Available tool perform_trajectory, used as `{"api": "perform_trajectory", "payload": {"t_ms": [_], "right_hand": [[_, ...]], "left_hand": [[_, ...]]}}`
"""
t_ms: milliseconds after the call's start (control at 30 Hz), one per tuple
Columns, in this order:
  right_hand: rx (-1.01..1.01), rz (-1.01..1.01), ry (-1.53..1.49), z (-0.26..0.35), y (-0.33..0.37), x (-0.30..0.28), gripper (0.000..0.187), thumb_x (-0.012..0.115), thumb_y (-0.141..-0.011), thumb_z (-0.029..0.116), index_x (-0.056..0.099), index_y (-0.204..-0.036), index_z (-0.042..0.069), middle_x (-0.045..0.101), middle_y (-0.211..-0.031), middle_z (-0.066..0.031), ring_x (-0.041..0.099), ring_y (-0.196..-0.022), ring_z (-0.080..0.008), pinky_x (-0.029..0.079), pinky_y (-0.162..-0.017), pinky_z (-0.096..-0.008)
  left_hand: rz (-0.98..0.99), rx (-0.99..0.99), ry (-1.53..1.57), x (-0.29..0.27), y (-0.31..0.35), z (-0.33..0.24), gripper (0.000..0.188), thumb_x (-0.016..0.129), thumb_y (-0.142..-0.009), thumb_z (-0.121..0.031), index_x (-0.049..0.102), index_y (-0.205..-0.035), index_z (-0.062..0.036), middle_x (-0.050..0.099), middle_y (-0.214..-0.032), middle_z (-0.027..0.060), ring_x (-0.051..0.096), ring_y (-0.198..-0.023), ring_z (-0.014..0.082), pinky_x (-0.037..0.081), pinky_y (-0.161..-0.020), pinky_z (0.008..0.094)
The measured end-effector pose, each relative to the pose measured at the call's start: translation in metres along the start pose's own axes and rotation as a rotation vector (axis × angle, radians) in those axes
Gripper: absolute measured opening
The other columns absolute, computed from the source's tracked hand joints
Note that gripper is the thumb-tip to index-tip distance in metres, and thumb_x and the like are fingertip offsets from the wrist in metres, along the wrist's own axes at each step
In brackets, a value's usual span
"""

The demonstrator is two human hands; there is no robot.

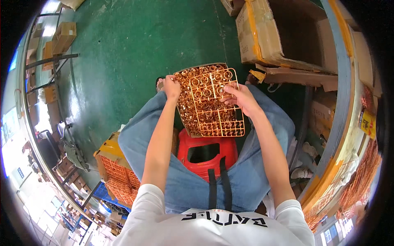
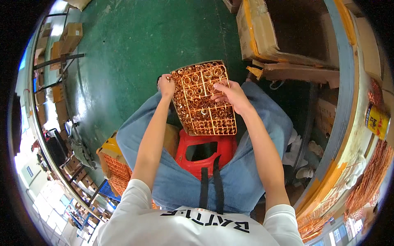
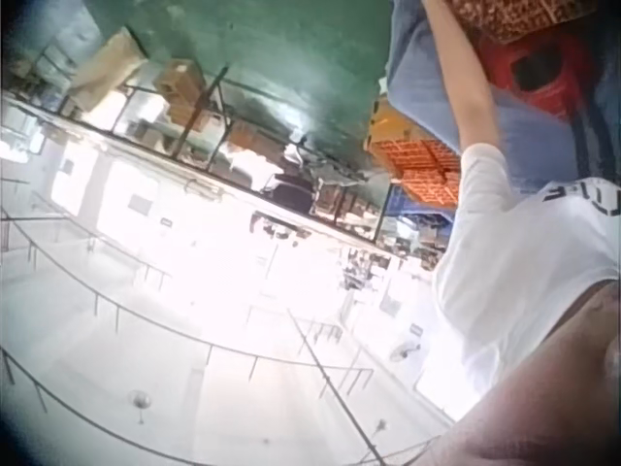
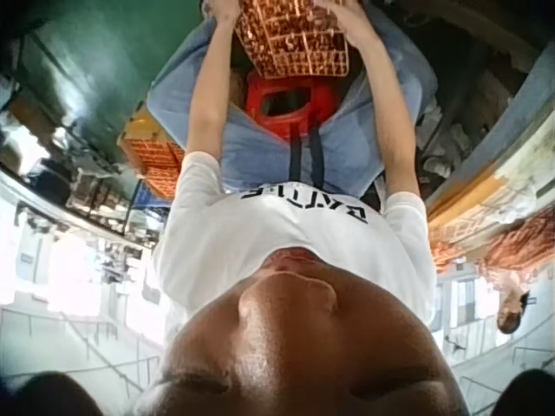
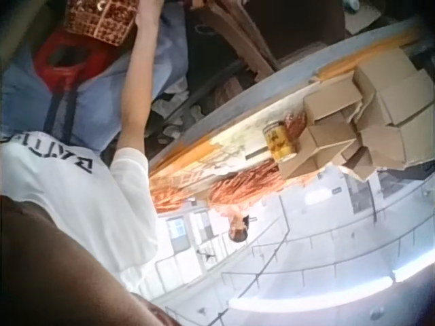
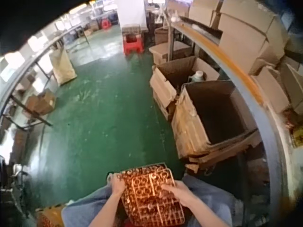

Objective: The person places small circular metal components into the circular openings of a copper-colored metal frame held in their lap. They pick up the components from a container on a red stool and press them into the frame one by one before setting the frame aside.

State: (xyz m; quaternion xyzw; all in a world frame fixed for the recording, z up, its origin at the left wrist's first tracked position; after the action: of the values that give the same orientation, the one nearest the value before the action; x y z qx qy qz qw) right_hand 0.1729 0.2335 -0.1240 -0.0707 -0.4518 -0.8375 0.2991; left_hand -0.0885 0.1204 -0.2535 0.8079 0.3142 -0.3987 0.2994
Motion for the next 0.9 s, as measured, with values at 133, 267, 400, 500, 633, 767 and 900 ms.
{"api": "perform_trajectory", "payload": {"t_ms": [133, 267, 400, 500, 633, 767, 900], "right_hand": [[0.017, 0.015, 0.0, 0.002, -0.001, 0.006, 0.02, 0.058, -0.087, 0.019, 0.054, -0.094, 0.0, 0.061, -0.084, -0.0091, 0.065, -0.071, -0.0186, 0.052, -0.059, -0.0236], [0.02, 0.02, 0.029, 0.002, -0.003, 0.007, 0.021, 0.058, -0.087, 0.018, 0.055, -0.097, 0.0, 0.061, -0.085, -0.0096, 0.065, -0.071, -0.0184, 0.052, -0.06, -0.0239], [-0.035, 0.021, 0.046, 0.008, -0.002, 0.014, 0.024, 0.059, -0.087, 0.018, 0.054, -0.1, -0.001, 0.061, -0.086, -0.0098, 0.065, -0.07, -0.0185, 0.052, -0.059, -0.0245], [-0.095, 0.068, 0.024, 0.008, -0.007, 0.025, 0.023, 0.06, -0.086, 0.017, 0.055, -0.101, -0.001, 0.062, -0.084, -0.0095, 0.066, -0.069, -0.0187, 0.052, -0.056, -0.0236], [-0.107, 0.047, 0.13, 0.002, -0.007, 0.032, 0.023, 0.061, -0.084, 0.013, 0.055, -0.1, -0.002, 0.063, -0.085, -0.0088, 0.065, -0.068, -0.017, 0.051, -0.054, -0.0216], [-0.104, 0.075, 0.306, -0.003, -0.002, 0.042, 0.018, 0.059, -0.083, 0.01, 0.056, -0.096, -0.002, 0.061, -0.082, -0.0058, 0.063, -0.059, -0.0136, 0.048, -0.048, -0.0215], [-0.088, 0.012, 0.422, -0.019, -0.009, 0.051, 0.021, 0.059, -0.082, 0.008, 0.054, -0.101, 0.0, 0.059, -0.081, -0.0044, 0.061, -0.058, -0.0128, 0.047, -0.047, -0.0215]], "left_hand": [[0.036, 0.012, -0.057, -0.005, 0.007, -0.004, 0.03, 0.06, -0.074, -0.011, 0.056, -0.104, -0.0054, 0.054, -0.105, 0.0176, 0.048, -0.104, 0.0329, 0.035, -0.093, 0.0413], [0.05, 0.06, 0.041, -0.002, 0.025, -0.013, 0.043, 0.057, -0.077, -0.009, 0.047, -0.117, 0.0, 0.047, -0.118, 0.0215, 0.047, -0.107, 0.0352, 0.037, -0.094, 0.0396], [0.053, 0.176, 0.161, -0.004, 0.037, -0.005, 0.053, 0.056, -0.081, -0.01, 0.035, -0.128, 0.0046, 0.041, -0.128, 0.023, 0.044, -0.114, 0.0358, 0.035, -0.097, 0.0376], [0.002, 0.198, 0.216, -0.025, 0.042, 0.005, 0.046, 0.054, -0.084, -0.015, 0.042, -0.124, 0.0046, 0.044, -0.127, 0.0227, 0.049, -0.109, 0.034, 0.037, -0.095, 0.0361], [0.677, -0.464, 1.452, -0.059, 0.07, -0.016, 0.052, 0.033, -0.094, -0.048, 0.053, -0.117, -0.0058, 0.06, -0.11, 0.0092, 0.056, -0.1, 0.021, 0.044, -0.087, 0.0388], [0.69, -0.351, 1.295, -0.104, 0.11, -0.055, 0.027, 0.061, -0.086, -0.016, 0.052, -0.106, -0.0013, 0.058, -0.101, 0.0067, 0.059, -0.091, 0.0161, 0.055, -0.073, 0.0351], [0.649, -0.328, 1.212, -0.119, 0.114, -0.058, 0.031, 0.065, -0.08, -0.008, 0.051, -0.107, 0.0007, 0.057, -0.099, 0.0073, 0.06, -0.087, 0.0171, 0.057, -0.069, 0.0317]]}}
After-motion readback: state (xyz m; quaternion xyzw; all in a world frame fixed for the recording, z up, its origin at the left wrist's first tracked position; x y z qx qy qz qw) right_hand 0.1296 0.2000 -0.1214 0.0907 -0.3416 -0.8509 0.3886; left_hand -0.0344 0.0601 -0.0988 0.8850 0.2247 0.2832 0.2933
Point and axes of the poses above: each hand's wrist, its own y-axis away from the middle knuckle, its own x-axis out of the palm, z = x × y, the point moved 1 cm from there along -y, towards the middle knuckle
